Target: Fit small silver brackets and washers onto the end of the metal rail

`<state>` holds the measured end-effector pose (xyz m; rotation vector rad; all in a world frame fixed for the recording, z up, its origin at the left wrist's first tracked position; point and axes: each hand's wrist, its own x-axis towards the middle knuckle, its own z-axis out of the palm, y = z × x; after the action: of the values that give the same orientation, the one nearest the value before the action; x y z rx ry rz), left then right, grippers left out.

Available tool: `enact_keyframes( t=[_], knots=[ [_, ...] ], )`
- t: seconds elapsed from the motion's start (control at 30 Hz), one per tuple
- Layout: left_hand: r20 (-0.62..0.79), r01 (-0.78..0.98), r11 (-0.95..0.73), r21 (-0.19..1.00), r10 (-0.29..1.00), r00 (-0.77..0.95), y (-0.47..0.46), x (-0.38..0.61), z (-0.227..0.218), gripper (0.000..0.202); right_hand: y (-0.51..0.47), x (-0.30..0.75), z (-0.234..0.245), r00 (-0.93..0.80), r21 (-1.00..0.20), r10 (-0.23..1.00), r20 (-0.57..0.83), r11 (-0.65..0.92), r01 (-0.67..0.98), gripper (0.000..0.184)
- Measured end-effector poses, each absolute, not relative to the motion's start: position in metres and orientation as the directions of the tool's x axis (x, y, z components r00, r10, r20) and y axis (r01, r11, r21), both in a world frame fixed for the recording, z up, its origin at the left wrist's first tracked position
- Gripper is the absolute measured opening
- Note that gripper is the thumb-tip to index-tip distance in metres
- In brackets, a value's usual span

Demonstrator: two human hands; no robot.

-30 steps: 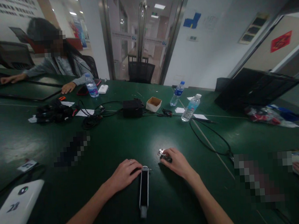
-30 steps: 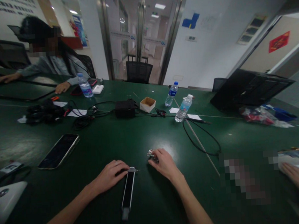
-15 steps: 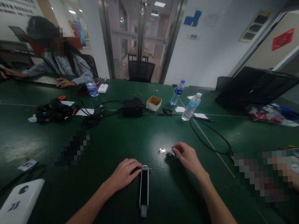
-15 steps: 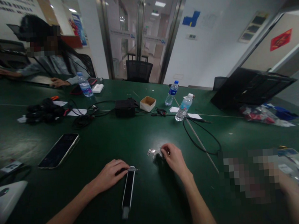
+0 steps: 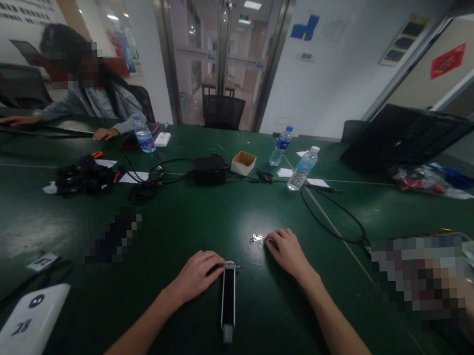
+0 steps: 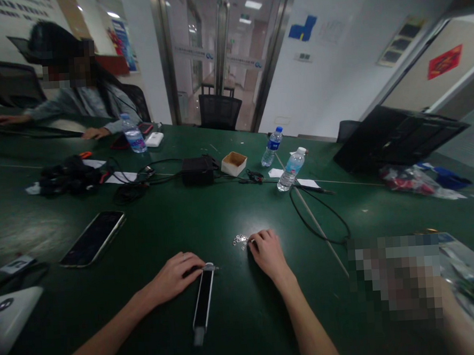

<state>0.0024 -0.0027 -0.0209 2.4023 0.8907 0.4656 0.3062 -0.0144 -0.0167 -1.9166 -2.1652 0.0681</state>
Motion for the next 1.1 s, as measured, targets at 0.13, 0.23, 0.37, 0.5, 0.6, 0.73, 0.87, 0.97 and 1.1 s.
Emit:
enact_keyframes(
  t=[0.13, 0.23, 0.37, 0.5, 0.6, 0.73, 0.87, 0.97, 1.1],
  knots=[
    [0.132, 0.495, -0.640, 0.588, 0.680, 0.721, -0.003, 0.002, -0.022, 0.020, -0.014, 0.299, -0.017, -0.109, -0.142, 0.986, 0.126, 0.126, 0.982, 0.020],
    [0.133, 0.493, -0.640, 0.589, 0.679, 0.722, -0.003, 0.002, -0.025, 0.020, -0.013, 0.297, -0.016, -0.115, -0.131, 0.987, 0.117, 0.130, 0.983, 0.017],
    [0.155, 0.482, -0.651, 0.587, 0.674, 0.722, -0.002, 0.001, -0.025, 0.020, -0.014, 0.294, -0.013, -0.089, -0.170, 0.994, 0.060, 0.098, 0.981, 0.011],
    [0.149, 0.489, -0.648, 0.584, 0.678, 0.720, -0.003, 0.003, -0.022, 0.019, -0.018, 0.290, -0.005, -0.098, -0.170, 0.994, -0.043, 0.089, 0.981, 0.008],
    [0.136, 0.497, -0.644, 0.582, 0.679, 0.721, -0.003, 0.004, -0.020, 0.018, -0.021, 0.289, 0.003, -0.150, -0.195, 0.986, -0.078, 0.132, 0.972, 0.007],
    [0.148, 0.489, -0.649, 0.582, 0.676, 0.722, -0.003, 0.003, -0.021, 0.019, -0.023, 0.284, 0.005, -0.255, -0.373, 0.966, -0.042, 0.222, 0.901, 0.006],
    [0.157, 0.483, -0.658, 0.577, 0.671, 0.725, -0.003, 0.002, -0.023, 0.019, -0.027, 0.270, 0.001, -0.302, -0.592, 0.953, 0.025, 0.258, 0.763, 0.007],
    [0.149, 0.495, -0.658, 0.568, 0.673, 0.725, -0.003, 0.003, -0.022, 0.019, -0.031, 0.256, -0.002, -0.353, -0.689, 0.935, 0.041, 0.282, 0.668, 0.009],
    [0.161, 0.483, -0.668, 0.566, 0.664, 0.730, -0.004, 0.004, -0.018, 0.018, -0.034, 0.246, -0.003, -0.382, -0.721, 0.922, 0.055, 0.301, 0.624, 0.007]
  ],
)
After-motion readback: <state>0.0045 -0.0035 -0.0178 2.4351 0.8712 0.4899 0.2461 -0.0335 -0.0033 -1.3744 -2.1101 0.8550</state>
